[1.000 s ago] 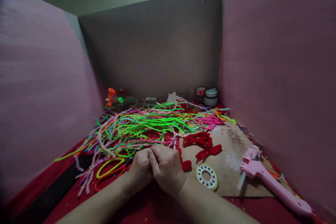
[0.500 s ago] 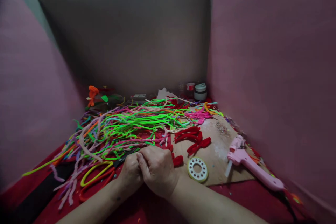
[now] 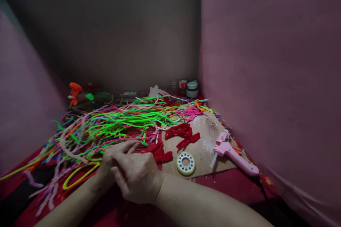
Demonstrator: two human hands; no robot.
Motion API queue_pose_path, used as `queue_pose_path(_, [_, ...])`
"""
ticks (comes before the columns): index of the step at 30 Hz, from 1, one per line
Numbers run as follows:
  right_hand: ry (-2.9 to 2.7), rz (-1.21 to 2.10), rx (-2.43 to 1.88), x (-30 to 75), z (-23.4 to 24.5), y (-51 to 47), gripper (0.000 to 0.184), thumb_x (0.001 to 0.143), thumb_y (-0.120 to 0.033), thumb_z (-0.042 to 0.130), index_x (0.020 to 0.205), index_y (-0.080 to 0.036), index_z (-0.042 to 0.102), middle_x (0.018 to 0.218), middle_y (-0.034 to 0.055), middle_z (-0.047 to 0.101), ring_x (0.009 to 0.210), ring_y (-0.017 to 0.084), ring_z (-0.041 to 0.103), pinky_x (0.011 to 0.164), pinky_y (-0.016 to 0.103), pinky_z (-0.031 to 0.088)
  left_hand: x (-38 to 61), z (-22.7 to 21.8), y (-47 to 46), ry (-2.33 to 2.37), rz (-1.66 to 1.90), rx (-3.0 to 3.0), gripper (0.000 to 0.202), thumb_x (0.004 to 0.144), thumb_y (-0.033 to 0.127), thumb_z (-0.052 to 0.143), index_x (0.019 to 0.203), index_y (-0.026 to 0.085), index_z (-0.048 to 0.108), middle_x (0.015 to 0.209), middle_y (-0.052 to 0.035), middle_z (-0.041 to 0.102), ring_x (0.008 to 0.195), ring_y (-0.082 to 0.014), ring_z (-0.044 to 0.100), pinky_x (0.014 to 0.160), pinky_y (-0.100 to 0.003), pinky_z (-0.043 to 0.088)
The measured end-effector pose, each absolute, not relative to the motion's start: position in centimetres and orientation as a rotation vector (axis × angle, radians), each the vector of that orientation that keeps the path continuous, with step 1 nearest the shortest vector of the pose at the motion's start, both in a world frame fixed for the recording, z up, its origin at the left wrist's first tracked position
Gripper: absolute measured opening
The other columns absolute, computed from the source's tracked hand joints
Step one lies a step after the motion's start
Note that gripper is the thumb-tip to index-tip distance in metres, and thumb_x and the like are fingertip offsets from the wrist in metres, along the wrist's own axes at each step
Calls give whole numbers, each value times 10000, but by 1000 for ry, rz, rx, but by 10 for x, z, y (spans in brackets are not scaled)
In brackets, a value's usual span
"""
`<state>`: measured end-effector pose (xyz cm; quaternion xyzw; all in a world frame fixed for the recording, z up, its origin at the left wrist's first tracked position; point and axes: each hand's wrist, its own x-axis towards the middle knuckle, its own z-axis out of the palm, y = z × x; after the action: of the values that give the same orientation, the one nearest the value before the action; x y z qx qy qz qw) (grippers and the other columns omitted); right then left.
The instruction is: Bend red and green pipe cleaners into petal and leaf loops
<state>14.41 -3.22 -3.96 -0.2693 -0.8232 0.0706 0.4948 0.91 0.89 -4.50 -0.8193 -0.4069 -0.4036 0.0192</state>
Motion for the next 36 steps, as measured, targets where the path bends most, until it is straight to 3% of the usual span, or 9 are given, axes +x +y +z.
queue_pose_path(2, [-2061, 153, -579, 141, -42, -35, 301, 861, -263, 359, 1074, -112, 509, 727, 63, 669, 619, 149, 613, 583, 257, 465, 5, -34, 14, -1498, -1309, -2463, 196, 801, 288, 487, 841, 185, 649, 768, -16, 707, 658, -129, 648, 620, -192, 502])
queue_pose_path(5, [-2156, 158, -564, 136, -46, -36, 227, 860, -284, 375, 894, -159, 561, 651, 28, 654, 584, 128, 613, 533, 232, 438, -3, -21, 21, -1688, -1341, -2315, 232, 804, 343, 483, 845, 192, 654, 815, -4, 710, 717, -137, 650, 667, -194, 495])
queue_pose_path(10, [-2239, 150, -584, 133, -51, -35, 213, 843, -289, 405, 727, -187, 552, 626, 4, 650, 590, 121, 623, 520, 221, 418, -11, -23, 29, -1719, -1293, -2277, 250, 805, 363, 475, 846, 193, 653, 822, -4, 711, 724, -140, 650, 670, -199, 487])
queue_pose_path(36, [-2243, 121, -587, 129, -59, -31, 205, 809, -296, 426, 716, -180, 567, 628, -8, 656, 587, 114, 615, 487, 211, 392, -16, -37, 39, -1576, -1172, -2283, 305, 809, 417, 439, 808, 204, 658, 773, -6, 719, 658, -148, 666, 642, -201, 498])
